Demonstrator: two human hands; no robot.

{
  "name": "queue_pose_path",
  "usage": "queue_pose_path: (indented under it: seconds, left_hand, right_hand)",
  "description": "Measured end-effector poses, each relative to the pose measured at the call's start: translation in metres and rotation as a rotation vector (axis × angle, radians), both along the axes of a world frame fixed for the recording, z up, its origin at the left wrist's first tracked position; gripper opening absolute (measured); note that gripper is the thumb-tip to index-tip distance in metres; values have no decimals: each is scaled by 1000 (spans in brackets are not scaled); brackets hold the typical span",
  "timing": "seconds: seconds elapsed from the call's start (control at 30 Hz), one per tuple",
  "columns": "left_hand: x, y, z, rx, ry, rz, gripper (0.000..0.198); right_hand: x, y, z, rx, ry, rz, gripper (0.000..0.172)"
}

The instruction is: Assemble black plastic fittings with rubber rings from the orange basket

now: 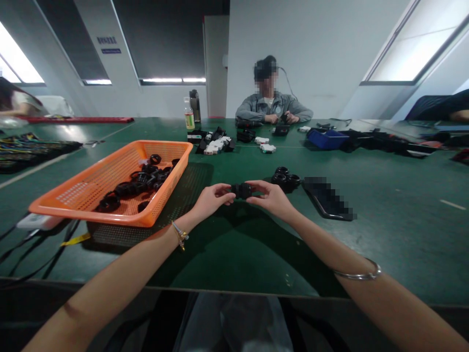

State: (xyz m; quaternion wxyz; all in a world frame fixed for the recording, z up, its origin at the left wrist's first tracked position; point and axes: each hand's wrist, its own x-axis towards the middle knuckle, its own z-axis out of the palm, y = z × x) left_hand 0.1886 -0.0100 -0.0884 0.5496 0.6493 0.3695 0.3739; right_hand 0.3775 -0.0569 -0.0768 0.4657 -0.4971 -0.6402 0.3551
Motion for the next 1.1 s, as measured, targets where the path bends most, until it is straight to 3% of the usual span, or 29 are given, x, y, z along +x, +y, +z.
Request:
queue_pose_path:
  seconds: [0.17,0.3,0.43,0.6,0.8,1.0,1.1]
  left_hand:
    - [-3,-1,2,77,-11,-18,37]
    - [-4,-1,2,116,6,-20,38]
    - [-4,0,1,92,3,-11,35]
    - [-5,1,2,35,18,26,34]
    - [-7,1,2,14,-16,19,39]
    - [-8,-1,3,16,-41,0,40]
    - [-8,-1,3,26,-43,-6,40]
  right_hand:
    - [-2,0,0,-8,88,-7,51]
    - [-4,-2,1,-29,102,17,41]
    - [-5,-3,5,-52,73,1,35]
    - [-4,-4,6,-64,88,62,44]
    - [-4,-3,5,9,-47,-20,38]
    - [-4,-2,2,-5,70,-15,46]
    - [-4,-3,2,-2,77,15,39]
